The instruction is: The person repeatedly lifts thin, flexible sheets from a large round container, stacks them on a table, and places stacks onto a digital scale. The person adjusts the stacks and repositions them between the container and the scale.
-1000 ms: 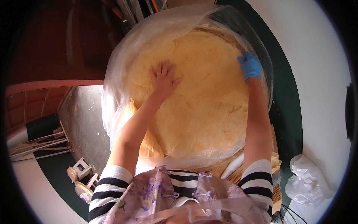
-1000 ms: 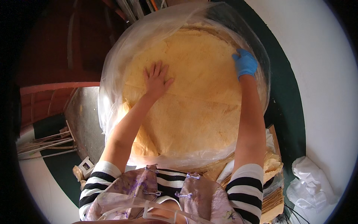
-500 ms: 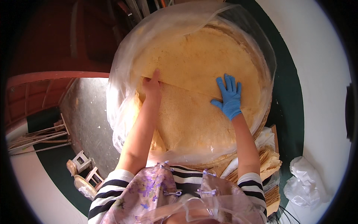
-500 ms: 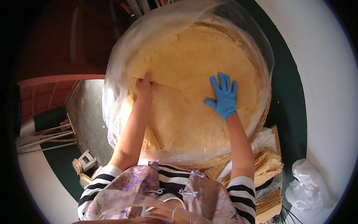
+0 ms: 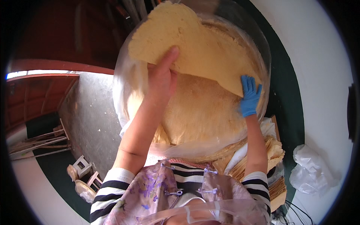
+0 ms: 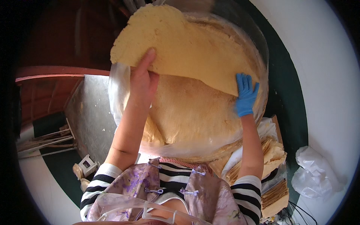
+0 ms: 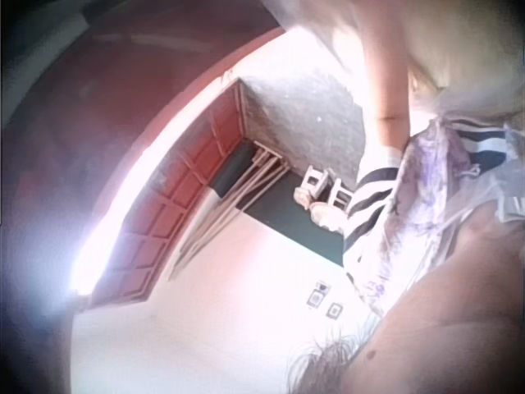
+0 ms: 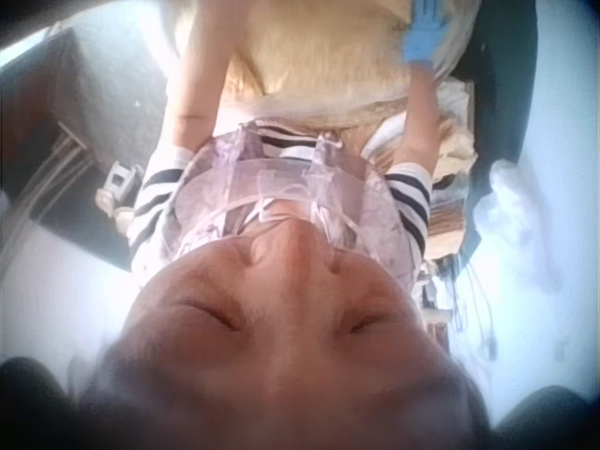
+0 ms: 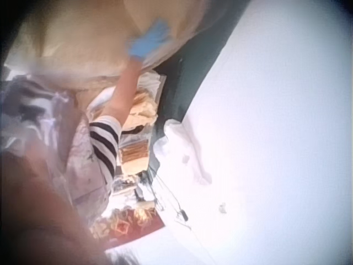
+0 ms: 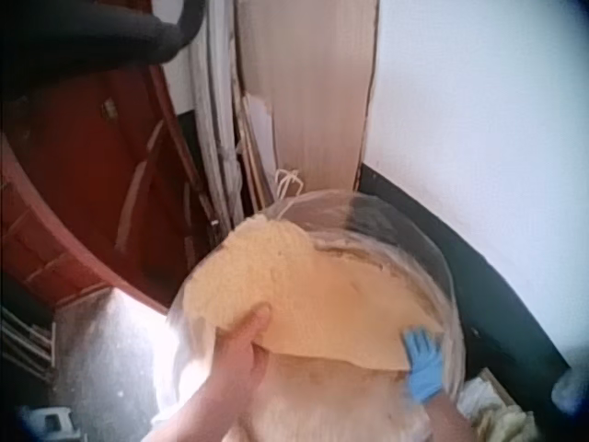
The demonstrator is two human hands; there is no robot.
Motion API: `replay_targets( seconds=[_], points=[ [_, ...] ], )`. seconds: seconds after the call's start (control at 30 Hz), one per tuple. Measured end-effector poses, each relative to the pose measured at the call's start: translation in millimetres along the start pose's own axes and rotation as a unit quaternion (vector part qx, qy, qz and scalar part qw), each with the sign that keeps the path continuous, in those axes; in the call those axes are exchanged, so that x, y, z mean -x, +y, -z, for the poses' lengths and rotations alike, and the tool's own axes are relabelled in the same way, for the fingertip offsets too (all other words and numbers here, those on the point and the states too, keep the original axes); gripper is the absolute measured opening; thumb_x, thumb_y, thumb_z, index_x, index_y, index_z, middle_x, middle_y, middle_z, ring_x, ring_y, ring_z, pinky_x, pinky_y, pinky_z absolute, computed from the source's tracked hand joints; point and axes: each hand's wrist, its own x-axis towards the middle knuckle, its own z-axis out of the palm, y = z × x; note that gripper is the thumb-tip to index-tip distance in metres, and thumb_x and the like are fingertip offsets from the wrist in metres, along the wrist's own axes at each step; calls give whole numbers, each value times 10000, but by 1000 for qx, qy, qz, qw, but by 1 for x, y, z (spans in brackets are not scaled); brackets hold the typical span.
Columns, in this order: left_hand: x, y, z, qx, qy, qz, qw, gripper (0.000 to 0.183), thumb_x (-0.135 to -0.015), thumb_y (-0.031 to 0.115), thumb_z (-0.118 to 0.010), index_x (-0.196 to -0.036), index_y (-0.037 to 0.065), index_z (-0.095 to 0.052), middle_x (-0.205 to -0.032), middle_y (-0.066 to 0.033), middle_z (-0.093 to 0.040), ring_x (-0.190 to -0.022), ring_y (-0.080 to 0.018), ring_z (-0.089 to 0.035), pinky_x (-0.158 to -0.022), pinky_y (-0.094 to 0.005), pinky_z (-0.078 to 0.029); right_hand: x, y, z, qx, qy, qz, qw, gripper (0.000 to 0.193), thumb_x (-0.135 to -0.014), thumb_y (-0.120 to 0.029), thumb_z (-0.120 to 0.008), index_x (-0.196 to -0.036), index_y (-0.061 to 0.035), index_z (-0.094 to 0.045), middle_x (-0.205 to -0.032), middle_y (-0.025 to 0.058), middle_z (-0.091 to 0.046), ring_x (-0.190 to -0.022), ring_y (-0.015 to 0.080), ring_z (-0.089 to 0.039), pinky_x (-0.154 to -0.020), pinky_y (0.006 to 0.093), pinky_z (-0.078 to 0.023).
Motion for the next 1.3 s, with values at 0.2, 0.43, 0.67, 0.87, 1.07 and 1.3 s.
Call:
replay_targets(
  seconds=[0.2, 0.43, 0.67, 0.87, 1.07, 1.3],
  points=[
    [67, -9, 96, -11, 202, 88, 975, 446, -809, 3, -621, -1222, 74, -468, -1162, -60, -542, -1065, -178, -533, -890, -313, -459, 17, 31, 14, 34, 102, 37, 994, 658, -842, -29, -475, -1433, -234, -272, -1440, 105, -324, -1335, 293, -302, -1104, 455, -215],
    [149, -67, 202, -275, 236, 126, 923, 288, -845, 35, -595, -1119, 86, -525, -1132, -87, -546, -1030, -206, -536, -823, -334, -462, 40, -34, 18, 163, -124, 62, 977, 705, -818, -156, -573, -1439, -205, -244, -1466, 134, -259, -1366, 317, -225, -1109, 502, -175],
    [177, -78, 169, -418, 67, 41, 905, 332, -825, -41, -551, -1154, 4, -554, -1113, -91, -589, -1027, -166, -542, -829, -291, -455, 88, -236, 0, -516, -31, 145, 844, 839, -627, -271, -773, -1347, -77, -389, -1363, 191, -386, -1282, 362, -347, -1055, 422, -305],
    [145, -71, 141, -489, -192, -4, 851, 558, -813, -45, -557, -1344, 0, -389, -1365, -185, -421, -1279, -265, -399, -1022, -369, -355, 105, -257, -54, -839, -11, -305, 450, 382, -892, -160, -598, -1248, -63, -502, -1169, 42, -550, -1032, 161, -516, -818, 291, -465],
    [51, -109, 127, -729, -172, -202, 631, 595, -824, 278, -614, -1343, 70, -411, -1449, -227, -251, -1342, -390, -224, -1071, -512, -205, 93, -237, -46, -824, -115, -423, 360, 340, -881, -180, -603, -1188, -51, -534, -1023, 7, -586, -875, 127, -555, -761, 264, -476],
    [25, -145, 141, -802, -233, -158, 526, 746, -743, 533, -632, -1357, 160, -429, -1467, -215, -215, -1370, -358, -166, -1090, -531, -129, 125, -182, 2, -717, -179, -281, 612, 433, -843, -301, -650, -1187, -64, -537, -1095, 92, -590, -980, 200, -577, -810, 334, -487]
  ],
)
